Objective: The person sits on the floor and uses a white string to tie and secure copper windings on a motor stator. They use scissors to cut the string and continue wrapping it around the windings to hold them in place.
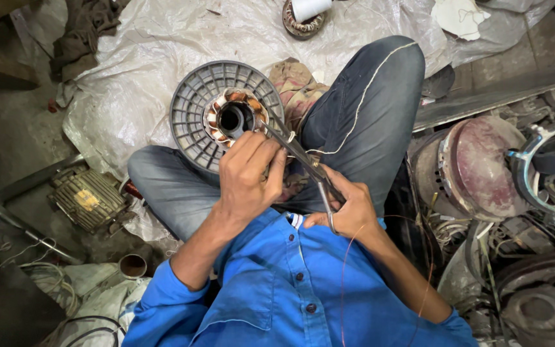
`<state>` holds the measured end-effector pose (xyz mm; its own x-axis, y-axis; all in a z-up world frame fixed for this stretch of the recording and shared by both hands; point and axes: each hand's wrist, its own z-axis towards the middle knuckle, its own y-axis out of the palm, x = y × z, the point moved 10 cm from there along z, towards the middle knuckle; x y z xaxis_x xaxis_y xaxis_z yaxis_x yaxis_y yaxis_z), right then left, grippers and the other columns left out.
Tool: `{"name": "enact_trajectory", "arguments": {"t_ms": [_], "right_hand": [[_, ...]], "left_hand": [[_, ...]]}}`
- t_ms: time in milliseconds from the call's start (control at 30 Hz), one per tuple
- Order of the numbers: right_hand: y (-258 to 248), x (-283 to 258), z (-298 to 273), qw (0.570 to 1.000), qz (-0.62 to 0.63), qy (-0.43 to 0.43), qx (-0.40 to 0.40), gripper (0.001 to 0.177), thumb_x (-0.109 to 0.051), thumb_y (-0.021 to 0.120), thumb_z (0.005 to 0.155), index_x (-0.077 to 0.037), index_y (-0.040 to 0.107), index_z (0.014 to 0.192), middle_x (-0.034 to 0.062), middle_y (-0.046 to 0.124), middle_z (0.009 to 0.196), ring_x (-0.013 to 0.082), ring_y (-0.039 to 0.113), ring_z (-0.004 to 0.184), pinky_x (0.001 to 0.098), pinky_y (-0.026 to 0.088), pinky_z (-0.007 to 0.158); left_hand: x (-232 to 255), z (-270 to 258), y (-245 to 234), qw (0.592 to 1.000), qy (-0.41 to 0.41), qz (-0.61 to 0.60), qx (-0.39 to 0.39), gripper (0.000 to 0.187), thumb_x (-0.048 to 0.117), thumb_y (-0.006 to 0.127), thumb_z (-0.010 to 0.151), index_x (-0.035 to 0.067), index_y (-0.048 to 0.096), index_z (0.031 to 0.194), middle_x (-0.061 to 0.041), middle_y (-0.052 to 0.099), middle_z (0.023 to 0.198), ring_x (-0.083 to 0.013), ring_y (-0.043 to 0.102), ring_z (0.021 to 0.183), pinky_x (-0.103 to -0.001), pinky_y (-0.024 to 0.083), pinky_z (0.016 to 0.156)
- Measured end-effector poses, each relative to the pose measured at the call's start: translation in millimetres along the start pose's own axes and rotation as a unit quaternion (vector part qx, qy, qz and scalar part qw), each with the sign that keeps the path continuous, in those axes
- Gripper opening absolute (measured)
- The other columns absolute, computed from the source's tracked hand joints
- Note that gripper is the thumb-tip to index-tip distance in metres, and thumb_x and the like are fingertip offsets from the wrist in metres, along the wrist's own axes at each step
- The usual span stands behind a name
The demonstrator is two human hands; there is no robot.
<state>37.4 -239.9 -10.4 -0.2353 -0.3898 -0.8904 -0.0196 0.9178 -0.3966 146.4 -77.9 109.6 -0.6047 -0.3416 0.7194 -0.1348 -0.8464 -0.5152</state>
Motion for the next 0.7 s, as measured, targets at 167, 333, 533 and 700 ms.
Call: {"name": "enact_trajectory", "arguments": {"t_ms": [167,333,533,700], "right_hand": [[0,11,-1,1.000,-0.010,0.006,0.019,0.105,-0.035,0.102,0.052,-0.005,0.061,0.144,-0.0095,0.044,0.066,0.0021,0.036,0.060,0.0206,0.035,0.051],[4,0,1,1.000,0.025,-0.009,0.002,0.109,-0.037,0.101,0.054,-0.004,0.054,0.147,-0.0092,0.047,0.071,0.0017,0.040,0.064,0.0200,0.038,0.054],[4,-13,4,0.999,0.005,-0.043,-0.002,0.114,-0.039,0.101,0.052,-0.003,0.051,0.149,-0.0074,0.049,0.073,0.0025,0.042,0.065,0.0211,0.041,0.055],[3,9,1,0.999,-0.026,-0.016,0.012,0.105,-0.031,0.102,0.053,-0.004,0.058,0.144,-0.0054,0.054,0.072,0.0034,0.044,0.063,0.0229,0.042,0.056]], "left_hand": [[0,0,0,1.000,0.001,-0.005,-0.006,0.011,-0.006,0.073,0.086,-0.004,0.067,0.095,-0.014,0.061,0.087,-0.0328,0.059,0.077,-0.043,0.047,0.069],[-1,0,0,1.000,0.002,-0.015,-0.010,0.011,-0.007,0.072,0.083,-0.004,0.066,0.093,-0.015,0.061,0.088,-0.0340,0.060,0.080,-0.043,0.049,0.071],[0,0,-3,1.000,0.009,-0.017,-0.010,0.012,-0.006,0.073,0.082,-0.004,0.066,0.092,-0.015,0.062,0.089,-0.0337,0.061,0.081,-0.043,0.049,0.071],[2,0,-4,1.000,0.005,-0.019,-0.006,0.011,-0.004,0.074,0.086,-0.003,0.068,0.095,-0.013,0.062,0.087,-0.0321,0.061,0.079,-0.042,0.049,0.069]]}}
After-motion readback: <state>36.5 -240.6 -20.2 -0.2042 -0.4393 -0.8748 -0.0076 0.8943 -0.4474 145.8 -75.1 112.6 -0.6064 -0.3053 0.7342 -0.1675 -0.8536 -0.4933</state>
